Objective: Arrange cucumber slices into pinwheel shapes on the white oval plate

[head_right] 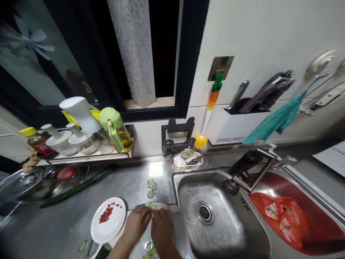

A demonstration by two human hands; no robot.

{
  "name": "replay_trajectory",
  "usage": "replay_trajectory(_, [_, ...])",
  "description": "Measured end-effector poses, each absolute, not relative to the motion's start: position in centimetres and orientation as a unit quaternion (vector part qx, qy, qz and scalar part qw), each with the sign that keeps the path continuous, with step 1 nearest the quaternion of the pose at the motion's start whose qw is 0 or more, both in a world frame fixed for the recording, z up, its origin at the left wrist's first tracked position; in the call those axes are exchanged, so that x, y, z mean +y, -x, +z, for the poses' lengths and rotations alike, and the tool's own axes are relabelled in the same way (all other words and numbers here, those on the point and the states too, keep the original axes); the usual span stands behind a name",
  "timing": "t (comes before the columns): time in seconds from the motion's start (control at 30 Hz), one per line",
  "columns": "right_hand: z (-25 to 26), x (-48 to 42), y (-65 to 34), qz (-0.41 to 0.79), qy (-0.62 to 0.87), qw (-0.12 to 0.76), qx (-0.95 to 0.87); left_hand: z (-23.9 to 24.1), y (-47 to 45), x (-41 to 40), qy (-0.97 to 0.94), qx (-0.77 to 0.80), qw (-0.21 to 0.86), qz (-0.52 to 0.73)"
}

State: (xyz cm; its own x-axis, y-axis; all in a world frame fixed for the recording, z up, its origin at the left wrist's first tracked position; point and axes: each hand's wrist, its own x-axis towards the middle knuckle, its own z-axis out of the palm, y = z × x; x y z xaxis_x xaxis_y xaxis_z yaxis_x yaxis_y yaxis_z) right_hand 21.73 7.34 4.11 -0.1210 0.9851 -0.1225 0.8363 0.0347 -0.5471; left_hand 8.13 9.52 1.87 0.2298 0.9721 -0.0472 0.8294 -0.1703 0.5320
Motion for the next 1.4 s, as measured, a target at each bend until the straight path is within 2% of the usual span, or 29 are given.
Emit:
replay_trajectory(0.6, [4.1, 7.2, -22.2, 0.271, 0.626, 0.155, -0.714, 2.9, -6.2, 8.6, -0.708, 0.623, 0.258, 0.210])
replay_trajectory(0.73, [2.4, 6.4, -22.3, 0.246, 0.626, 0.181, -0.717, 3.3, -2.9, 8.0, -0.651, 0.679, 0.262, 0.219])
replay_trajectory(0.87, [-0.6, 5.2, -22.1, 0.186, 0.620, 0.242, -0.723, 2.9, 1.6, 7.5, -0.571, 0.767, 0.225, 0.187])
replay_trajectory(1.0, [-1.4, 4.2, -21.5, 0.184, 0.602, 0.238, -0.739, 2.8, 4.4, 7.7, -0.498, 0.827, 0.227, 0.128])
replay_trajectory(1.4, [-2.0, 2.5, -20.3, 0.172, 0.606, 0.261, -0.731, 2.9, 4.2, 9.4, -0.477, 0.845, 0.230, 0.079])
